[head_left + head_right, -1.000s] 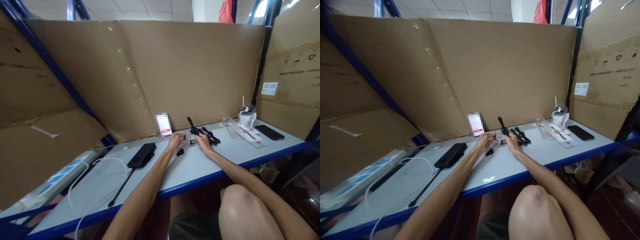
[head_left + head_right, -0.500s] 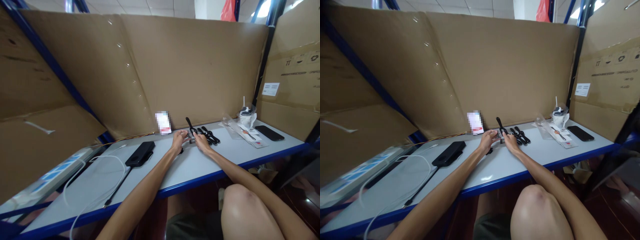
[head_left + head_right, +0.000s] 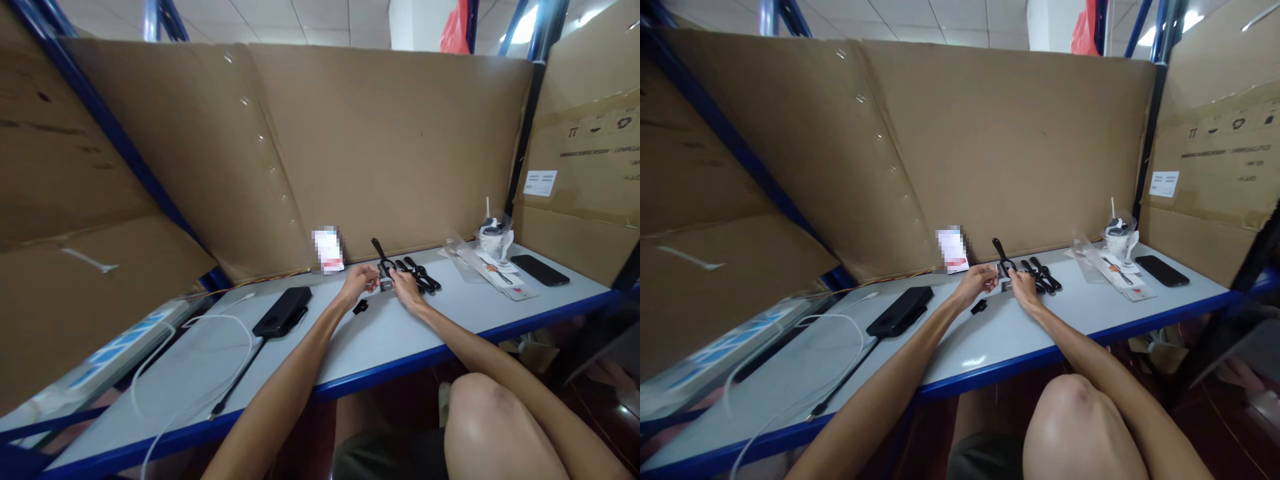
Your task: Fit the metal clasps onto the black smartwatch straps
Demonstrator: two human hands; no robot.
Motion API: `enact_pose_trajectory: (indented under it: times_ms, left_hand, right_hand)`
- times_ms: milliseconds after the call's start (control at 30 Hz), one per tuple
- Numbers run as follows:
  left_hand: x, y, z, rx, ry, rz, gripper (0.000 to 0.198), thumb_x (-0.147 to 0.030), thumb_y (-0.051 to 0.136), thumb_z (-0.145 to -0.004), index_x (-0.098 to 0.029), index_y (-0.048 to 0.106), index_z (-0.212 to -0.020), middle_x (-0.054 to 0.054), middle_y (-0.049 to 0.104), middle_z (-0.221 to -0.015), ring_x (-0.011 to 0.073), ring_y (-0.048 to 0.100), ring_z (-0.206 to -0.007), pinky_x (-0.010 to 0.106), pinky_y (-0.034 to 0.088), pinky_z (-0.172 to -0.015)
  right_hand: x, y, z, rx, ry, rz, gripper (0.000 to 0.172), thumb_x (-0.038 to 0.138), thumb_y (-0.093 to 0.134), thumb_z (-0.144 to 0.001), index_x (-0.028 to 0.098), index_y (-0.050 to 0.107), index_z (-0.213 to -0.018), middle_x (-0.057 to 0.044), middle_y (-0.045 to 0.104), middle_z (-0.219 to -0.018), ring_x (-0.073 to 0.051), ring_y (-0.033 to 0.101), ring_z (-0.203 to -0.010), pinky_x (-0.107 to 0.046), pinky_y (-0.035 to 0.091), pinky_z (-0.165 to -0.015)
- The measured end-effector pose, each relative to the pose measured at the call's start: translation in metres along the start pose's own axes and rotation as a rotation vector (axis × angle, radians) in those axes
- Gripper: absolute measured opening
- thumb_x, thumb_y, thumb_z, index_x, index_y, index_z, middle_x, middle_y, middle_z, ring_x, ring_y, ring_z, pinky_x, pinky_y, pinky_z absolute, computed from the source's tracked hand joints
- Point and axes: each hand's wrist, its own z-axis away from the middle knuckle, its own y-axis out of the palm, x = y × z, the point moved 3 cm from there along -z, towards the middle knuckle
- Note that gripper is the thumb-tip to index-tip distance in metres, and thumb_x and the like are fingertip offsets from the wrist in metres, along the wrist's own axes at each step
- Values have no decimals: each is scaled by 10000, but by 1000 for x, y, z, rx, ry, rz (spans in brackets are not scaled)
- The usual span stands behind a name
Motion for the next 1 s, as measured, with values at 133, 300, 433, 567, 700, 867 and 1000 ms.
enact_pose_trajectory:
  times_ms: [133,300,433,567,700,867,1000]
  left_hand:
    - [3,5,0,12,25,-3,238,-324,672,-727,-174,489,-709,39,622,-588,118,549,-472,229,376,-460]
    - [8,5,-1,-26,27,-1,227,-305,654,-729,-182,464,-739,24,622,-587,126,566,-472,233,408,-471]
    - [8,4,0,-1,20,1,235,-314,651,-732,-185,456,-747,19,620,-602,122,572,-489,229,420,-477]
    - [7,6,1,25,-4,-7,287,-398,658,-759,-187,464,-761,8,603,-617,114,562,-488,213,407,-449]
    - [6,7,-1,-29,14,-69,426,-586,611,-799,-172,512,-799,0,569,-608,96,529,-465,179,345,-388]
    - [9,7,-6,-83,80,-113,460,-591,661,-759,-153,521,-752,5,565,-573,91,515,-435,180,322,-360]
    - [11,6,-7,-95,90,-111,421,-547,661,-777,-165,490,-725,-1,566,-533,92,509,-401,191,339,-367]
  right_hand:
    - [3,1,2,20,-16,5,457,631,463,-825,211,512,-650,39,469,-502,-128,466,-521,-226,325,-501]
    - [8,3,7,76,9,-68,421,618,507,-821,221,472,-686,67,431,-480,-104,416,-449,-208,303,-444]
    - [11,2,11,153,74,-97,392,581,491,-858,223,444,-705,73,431,-470,-83,361,-357,-203,256,-364]
    - [15,0,13,153,104,-142,364,535,492,-889,222,431,-712,85,406,-459,-65,304,-323,-197,220,-334]
    - [19,2,16,174,92,-191,374,520,524,-898,214,439,-700,89,377,-448,-55,272,-329,-190,205,-334]
    - [24,6,20,255,112,-165,353,458,514,-929,200,470,-693,82,402,-448,-54,277,-313,-189,200,-309]
    - [27,7,22,287,133,-174,326,414,501,-940,195,475,-700,89,404,-443,-51,284,-303,-182,208,-298]
